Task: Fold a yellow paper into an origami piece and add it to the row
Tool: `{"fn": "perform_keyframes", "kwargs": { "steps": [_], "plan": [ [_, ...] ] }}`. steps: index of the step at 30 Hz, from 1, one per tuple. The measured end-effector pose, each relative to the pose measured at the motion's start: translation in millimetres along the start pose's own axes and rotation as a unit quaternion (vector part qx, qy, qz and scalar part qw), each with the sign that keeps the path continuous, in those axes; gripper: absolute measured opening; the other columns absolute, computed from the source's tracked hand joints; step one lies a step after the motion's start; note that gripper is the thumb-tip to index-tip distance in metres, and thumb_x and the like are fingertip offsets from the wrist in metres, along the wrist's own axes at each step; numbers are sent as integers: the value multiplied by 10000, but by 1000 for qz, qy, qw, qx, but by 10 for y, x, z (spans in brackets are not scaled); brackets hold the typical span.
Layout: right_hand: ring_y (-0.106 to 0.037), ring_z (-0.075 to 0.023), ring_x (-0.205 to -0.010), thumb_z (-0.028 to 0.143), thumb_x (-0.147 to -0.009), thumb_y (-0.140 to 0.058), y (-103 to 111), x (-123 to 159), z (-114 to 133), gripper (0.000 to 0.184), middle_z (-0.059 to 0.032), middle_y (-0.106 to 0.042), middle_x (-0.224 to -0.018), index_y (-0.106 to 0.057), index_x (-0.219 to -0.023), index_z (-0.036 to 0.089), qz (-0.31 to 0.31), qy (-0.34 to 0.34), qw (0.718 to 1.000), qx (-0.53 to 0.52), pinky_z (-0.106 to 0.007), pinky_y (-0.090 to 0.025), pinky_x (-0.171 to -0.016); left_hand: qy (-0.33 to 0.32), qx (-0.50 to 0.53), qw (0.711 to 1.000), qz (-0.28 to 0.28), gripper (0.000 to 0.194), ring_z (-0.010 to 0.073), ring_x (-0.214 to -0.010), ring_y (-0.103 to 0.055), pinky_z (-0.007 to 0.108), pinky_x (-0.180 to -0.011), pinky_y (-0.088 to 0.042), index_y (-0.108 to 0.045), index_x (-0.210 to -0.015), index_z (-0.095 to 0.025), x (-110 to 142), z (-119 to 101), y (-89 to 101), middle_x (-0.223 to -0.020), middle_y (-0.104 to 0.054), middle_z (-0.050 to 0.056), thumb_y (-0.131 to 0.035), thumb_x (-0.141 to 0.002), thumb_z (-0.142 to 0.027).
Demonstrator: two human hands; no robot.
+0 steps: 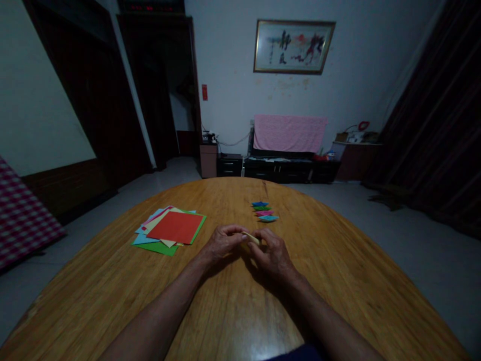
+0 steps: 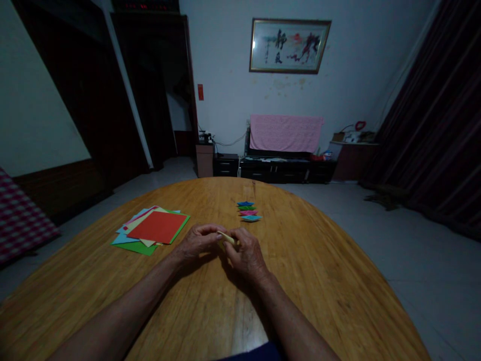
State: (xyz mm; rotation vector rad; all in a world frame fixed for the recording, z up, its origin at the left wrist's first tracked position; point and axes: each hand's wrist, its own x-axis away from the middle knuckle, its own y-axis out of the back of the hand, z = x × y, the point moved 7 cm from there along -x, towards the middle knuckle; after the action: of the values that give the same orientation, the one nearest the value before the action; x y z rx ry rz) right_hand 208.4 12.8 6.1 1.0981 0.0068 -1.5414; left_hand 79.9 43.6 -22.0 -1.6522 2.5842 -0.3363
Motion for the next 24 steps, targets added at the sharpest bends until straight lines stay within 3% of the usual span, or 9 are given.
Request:
{"fn": "perform_keyframes", "kwargs": {
  "steps": [7, 20, 24],
  "plan": [
    [-601, -166, -754, 257, -865, -526, 42, -14, 49, 157, -55, -658, -821, -669, -882, 194, 5, 1, 1000, -29, -277, -475, -669, -24, 10, 1000, -14, 250, 62, -519, -468, 197, -503, -356, -674, -843, -161, -13, -70, 13, -678, -566, -9, -732, -655, -316],
    [-609, -160, -722, 256, -870, -545, 16, -10, -12, 172, -53, -666, -775, -704, -856, 191, 3, 21, 999, -33, -265, -458, -657, 2, -27, 999, -23, 284, 99, -608, -556, 209, -551, -405, -680, -900, -196, -46, 22, 58, -760, -626, 15, -724, -663, -345],
    [-605, -156, -710, 257, -874, -536, -12, -3, -8, 174, -44, -662, -770, -701, -873, 202, 20, 17, 999, -22, -263, -455, -647, -14, -19, 1000, -7, 237, 100, -593, -545, 204, -540, -402, -675, -803, -154, -58, -1, 20, -702, -603, 19, -721, -666, -342]
  ]
}}
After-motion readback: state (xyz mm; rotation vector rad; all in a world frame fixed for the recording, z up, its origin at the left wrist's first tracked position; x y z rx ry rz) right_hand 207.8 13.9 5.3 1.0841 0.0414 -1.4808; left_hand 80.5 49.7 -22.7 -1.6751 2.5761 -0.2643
